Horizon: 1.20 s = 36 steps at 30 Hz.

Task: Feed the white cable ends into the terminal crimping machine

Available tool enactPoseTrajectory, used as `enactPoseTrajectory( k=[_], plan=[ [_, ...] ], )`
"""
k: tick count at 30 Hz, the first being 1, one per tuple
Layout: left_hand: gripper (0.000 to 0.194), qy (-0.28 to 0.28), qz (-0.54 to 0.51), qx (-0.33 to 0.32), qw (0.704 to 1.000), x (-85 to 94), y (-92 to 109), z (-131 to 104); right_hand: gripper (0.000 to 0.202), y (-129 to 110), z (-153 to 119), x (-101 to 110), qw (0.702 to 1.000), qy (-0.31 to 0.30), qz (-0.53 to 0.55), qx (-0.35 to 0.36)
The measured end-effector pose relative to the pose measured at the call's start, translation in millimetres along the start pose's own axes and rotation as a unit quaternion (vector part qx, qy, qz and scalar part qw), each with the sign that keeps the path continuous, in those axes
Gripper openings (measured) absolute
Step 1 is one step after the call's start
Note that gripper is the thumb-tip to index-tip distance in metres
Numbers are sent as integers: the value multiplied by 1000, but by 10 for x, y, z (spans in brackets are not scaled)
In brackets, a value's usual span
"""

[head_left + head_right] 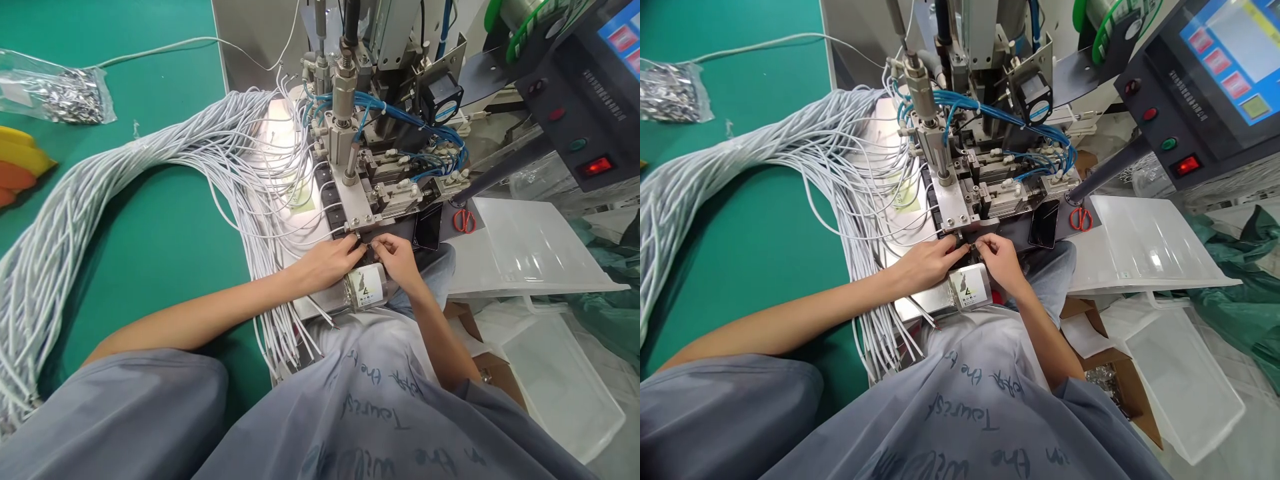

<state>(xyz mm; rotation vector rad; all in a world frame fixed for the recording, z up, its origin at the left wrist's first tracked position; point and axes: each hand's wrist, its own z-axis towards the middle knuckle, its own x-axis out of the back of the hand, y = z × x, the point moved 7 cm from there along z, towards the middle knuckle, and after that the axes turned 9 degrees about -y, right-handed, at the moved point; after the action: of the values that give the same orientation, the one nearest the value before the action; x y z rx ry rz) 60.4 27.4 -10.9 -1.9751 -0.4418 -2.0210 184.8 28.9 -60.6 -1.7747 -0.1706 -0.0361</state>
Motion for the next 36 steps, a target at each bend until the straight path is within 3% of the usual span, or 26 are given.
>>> enactPoseTrajectory(
  k=[9,21,30,36],
  plan=[
    [34,-29,-10,1,1000,-19,-8,16,24,89,-2,8,998,7,41,-47],
    [28,-71,-21,7,997,-9,-13,41,16,21,-41,45,998,26,-8,-53],
    [28,-71,-25,4,997,-11,-11,47,20,86,2,58,996,5,1,-91],
    [31,-69,-35,5,997,-27,-19,42,23,56,33,28,997,4,3,-74]
  ],
)
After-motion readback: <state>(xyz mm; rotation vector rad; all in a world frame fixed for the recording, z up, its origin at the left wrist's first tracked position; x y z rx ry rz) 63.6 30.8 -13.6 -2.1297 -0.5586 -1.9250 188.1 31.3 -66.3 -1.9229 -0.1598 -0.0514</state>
